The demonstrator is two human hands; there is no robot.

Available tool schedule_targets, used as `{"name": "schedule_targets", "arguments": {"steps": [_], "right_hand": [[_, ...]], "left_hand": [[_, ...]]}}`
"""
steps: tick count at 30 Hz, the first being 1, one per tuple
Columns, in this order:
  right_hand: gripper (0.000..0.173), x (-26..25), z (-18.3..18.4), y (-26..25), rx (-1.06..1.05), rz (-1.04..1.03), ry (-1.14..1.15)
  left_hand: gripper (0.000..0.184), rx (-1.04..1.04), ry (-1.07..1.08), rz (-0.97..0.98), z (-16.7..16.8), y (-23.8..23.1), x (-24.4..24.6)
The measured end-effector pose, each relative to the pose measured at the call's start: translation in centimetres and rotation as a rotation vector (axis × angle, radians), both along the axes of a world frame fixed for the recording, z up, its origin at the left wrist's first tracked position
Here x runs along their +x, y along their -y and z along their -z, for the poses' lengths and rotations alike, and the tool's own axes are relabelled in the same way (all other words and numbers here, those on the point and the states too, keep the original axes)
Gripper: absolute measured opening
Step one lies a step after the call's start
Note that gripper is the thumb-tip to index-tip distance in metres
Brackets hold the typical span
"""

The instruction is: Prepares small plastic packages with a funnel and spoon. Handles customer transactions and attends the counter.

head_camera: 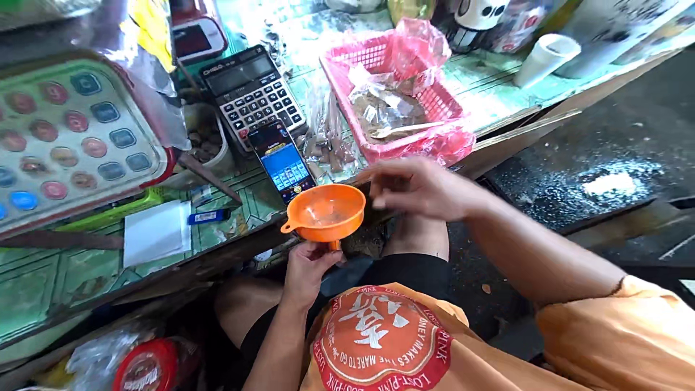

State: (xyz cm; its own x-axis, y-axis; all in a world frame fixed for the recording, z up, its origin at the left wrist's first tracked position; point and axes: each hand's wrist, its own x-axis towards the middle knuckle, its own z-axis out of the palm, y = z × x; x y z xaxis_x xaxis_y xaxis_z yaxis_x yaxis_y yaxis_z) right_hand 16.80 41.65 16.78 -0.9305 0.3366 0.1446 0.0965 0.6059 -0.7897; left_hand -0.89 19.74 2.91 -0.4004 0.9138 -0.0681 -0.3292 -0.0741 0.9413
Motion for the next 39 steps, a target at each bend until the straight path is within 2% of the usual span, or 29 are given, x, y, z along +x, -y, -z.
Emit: {"name": "schedule_targets", "arguments": {"steps": [2, 4, 7, 9, 11, 16, 21, 28, 33, 35, 39], "right_hand": [[0.026, -0.4, -1.7, -4.3, 0.199, 0.167, 0.051], [0.024, -0.6, -1.6, -9.9, 0.366, 0.292, 0.256], [0.023, -1.0, -1.1, -14.5, 0.436, 0.232, 0.635], [0.018, -1.7, -1.1, -14.7, 0.433, 0.172, 0.732], [0.014, -1.9, -1.2, -15.5, 0.428, 0.170, 0.723], [0.013, -2.1, -0.7, -17.3, 0.540, 0.339, 0.776], [0.026, -0.7, 0.5, -15.4, 0.457, 0.338, 0.616], [0.025, -2.4, 0.8, -10.7, 0.408, 0.503, 0.538], [0.019, -2.7, -1.3, -13.2, 0.494, 0.454, 0.580], [0.018, -3.0, -1.1, -14.2, 0.508, 0.425, 0.638], [0.017, -3.1, -0.6, -16.1, 0.517, 0.531, 0.707]], "left_hand": [[0.019, 0.004, 0.013, -0.041, 0.5, -0.1, 0.5], [0.023, 0.031, 0.019, -0.064, 0.9, 0.0, 1.1], [0.027, 0.064, -0.081, -0.082, 0.9, 0.6, 1.4], [0.030, 0.039, -0.130, -0.121, 0.7, 1.0, 1.5], [0.036, -0.008, -0.140, -0.161, 0.5, 1.1, 1.6], [0.043, -0.103, -0.242, -0.192, 1.0, 1.7, 1.2], [0.047, -0.114, -0.263, -0.211, 1.6, 2.1, 0.9], [0.049, -0.061, -0.271, -0.184, 1.9, 1.0, 1.4], [0.048, -0.115, -0.231, -0.160, 1.2, 0.8, 1.8], [0.048, -0.115, -0.234, -0.162, 1.4, 0.8, 1.9], [0.043, -0.118, -0.250, -0.173, 1.9, 1.0, 1.9]]}}
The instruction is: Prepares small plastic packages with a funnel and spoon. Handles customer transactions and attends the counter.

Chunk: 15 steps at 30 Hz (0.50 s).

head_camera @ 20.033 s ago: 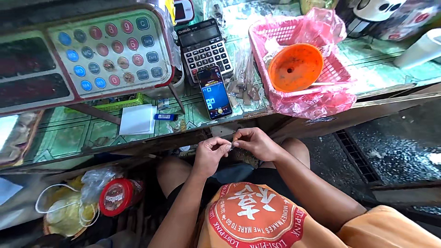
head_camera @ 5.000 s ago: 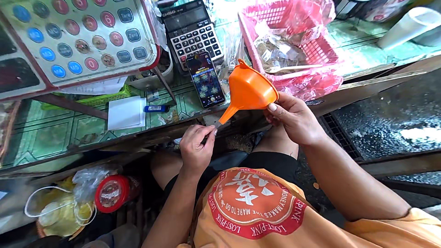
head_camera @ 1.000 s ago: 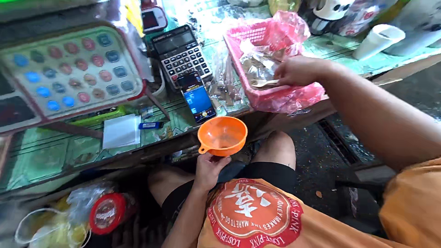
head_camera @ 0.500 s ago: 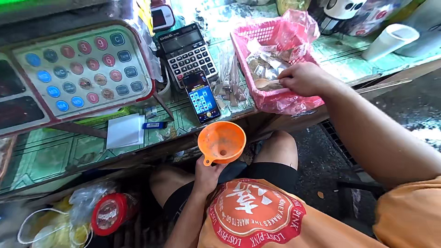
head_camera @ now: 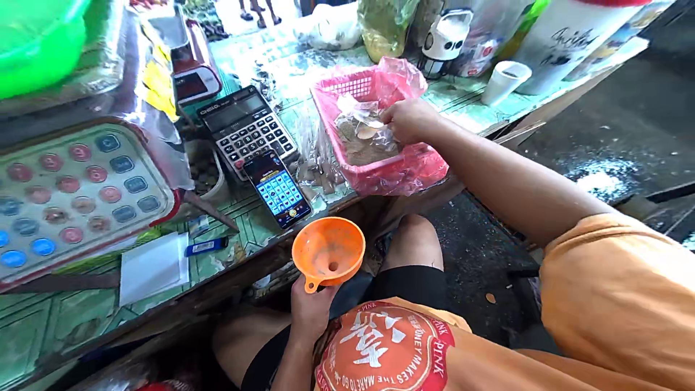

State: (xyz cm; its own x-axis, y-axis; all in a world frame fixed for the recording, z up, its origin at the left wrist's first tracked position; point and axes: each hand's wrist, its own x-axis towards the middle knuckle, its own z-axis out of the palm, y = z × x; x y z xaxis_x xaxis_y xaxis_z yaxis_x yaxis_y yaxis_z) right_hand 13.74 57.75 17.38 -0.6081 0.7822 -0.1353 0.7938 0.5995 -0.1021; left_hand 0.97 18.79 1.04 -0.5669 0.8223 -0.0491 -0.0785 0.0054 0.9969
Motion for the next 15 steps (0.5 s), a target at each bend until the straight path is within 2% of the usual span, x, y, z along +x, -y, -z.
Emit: {"name": "schedule_targets", "arguments": {"steps": [6, 9, 11, 15], "right_hand": [[0.018, -0.3, -1.9, 0.4, 0.100, 0.123, 0.007], [0.016, -0.7, -2.3, 0.7, 0.104, 0.099, -0.008], [0.020, -1.3, -2.7, 1.9, 0.063, 0.059, -0.022], [0.019, -2.8, -1.3, 2.3, 0.085, -0.056, 0.021]], "left_hand": [[0.046, 0.024, -0.041, -0.024, 0.3, 1.0, -0.5], [0.046, 0.032, -0.039, -0.027, 0.5, 1.1, -0.7], [0.046, 0.036, -0.033, -0.028, 0.5, 1.0, -0.7], [0.041, 0.021, -0.030, -0.006, 0.4, 0.6, -0.5]]}}
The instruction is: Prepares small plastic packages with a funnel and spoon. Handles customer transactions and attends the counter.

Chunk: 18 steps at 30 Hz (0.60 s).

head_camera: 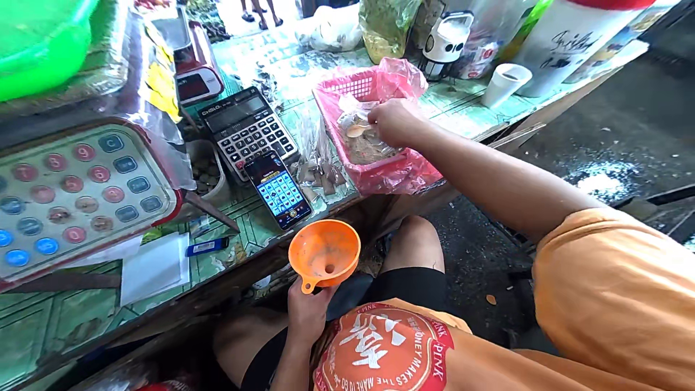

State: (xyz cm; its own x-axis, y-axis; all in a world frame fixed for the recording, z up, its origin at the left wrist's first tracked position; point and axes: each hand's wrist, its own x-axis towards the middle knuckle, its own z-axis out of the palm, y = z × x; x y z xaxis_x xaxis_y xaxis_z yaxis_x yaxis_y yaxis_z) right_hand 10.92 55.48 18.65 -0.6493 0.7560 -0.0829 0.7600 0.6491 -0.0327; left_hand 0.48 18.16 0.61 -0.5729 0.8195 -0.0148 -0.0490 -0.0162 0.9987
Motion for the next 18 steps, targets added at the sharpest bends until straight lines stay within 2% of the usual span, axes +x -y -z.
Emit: {"name": "schedule_targets", "arguments": {"steps": [6, 9, 12, 15, 18], "right_hand": [[0.014, 1.6, 0.7, -4.3, 0.113, 0.077, -0.063], [0.018, 1.7, -0.9, -3.1, 0.080, 0.120, -0.070], [0.020, 1.8, -1.4, -2.0, 0.001, 0.062, -0.102], [0.016, 1.0, 0.5, -2.2, -0.052, -0.076, -0.103], [0.017, 0.6, 1.3, -2.7, -0.054, -0.062, -0.083]], "left_hand": [[0.039, 0.013, 0.000, 0.021, 0.2, 0.2, -0.2], [0.037, -0.006, 0.001, 0.001, 0.2, 0.3, -0.3], [0.037, -0.018, -0.030, 0.021, -0.1, -0.1, -0.3], [0.035, -0.014, -0.038, 0.036, -0.4, 0.1, -0.3], [0.032, 0.014, 0.006, 0.049, -0.7, 0.0, -0.1]]}}
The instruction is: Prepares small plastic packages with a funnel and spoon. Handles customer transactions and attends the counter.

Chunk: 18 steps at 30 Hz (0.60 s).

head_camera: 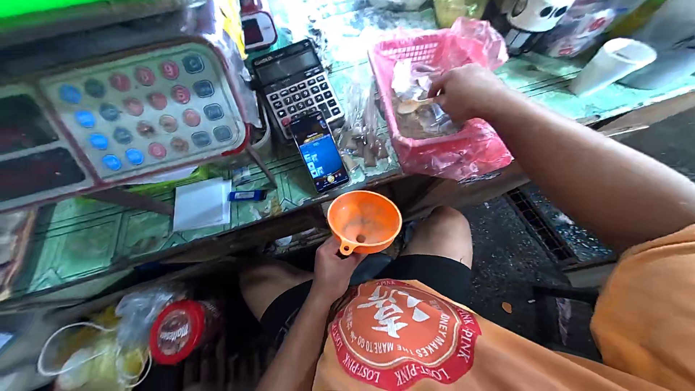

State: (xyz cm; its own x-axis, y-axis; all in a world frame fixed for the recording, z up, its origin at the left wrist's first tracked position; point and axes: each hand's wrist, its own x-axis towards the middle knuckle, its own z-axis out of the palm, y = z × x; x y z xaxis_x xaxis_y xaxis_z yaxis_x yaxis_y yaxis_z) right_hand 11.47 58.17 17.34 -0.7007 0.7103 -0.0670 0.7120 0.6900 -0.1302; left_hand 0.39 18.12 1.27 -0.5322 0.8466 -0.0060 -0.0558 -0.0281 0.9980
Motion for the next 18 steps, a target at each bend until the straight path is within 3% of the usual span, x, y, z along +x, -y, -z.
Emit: {"name": "schedule_targets", "arguments": {"steps": [4, 10, 15, 18], "right_hand": [[0.021, 0.0, 0.4, -0.6, -0.014, 0.049, -0.007], [0.018, 1.8, 0.2, -0.6, -0.195, -0.081, -0.011], [0.018, 2.2, 1.8, -1.9, -0.152, -0.061, -0.078], [0.017, 2.7, 1.5, -1.4, -0.242, -0.114, -0.036]], "left_hand": [[0.028, -0.020, 0.008, -0.003, 0.0, 0.2, 0.0], [0.028, -0.020, -0.014, -0.025, 0.2, 0.3, -0.2], [0.029, -0.008, -0.036, -0.008, 0.6, 0.2, -0.2], [0.031, 0.014, -0.035, -0.008, 0.5, 0.1, -0.2]]}}
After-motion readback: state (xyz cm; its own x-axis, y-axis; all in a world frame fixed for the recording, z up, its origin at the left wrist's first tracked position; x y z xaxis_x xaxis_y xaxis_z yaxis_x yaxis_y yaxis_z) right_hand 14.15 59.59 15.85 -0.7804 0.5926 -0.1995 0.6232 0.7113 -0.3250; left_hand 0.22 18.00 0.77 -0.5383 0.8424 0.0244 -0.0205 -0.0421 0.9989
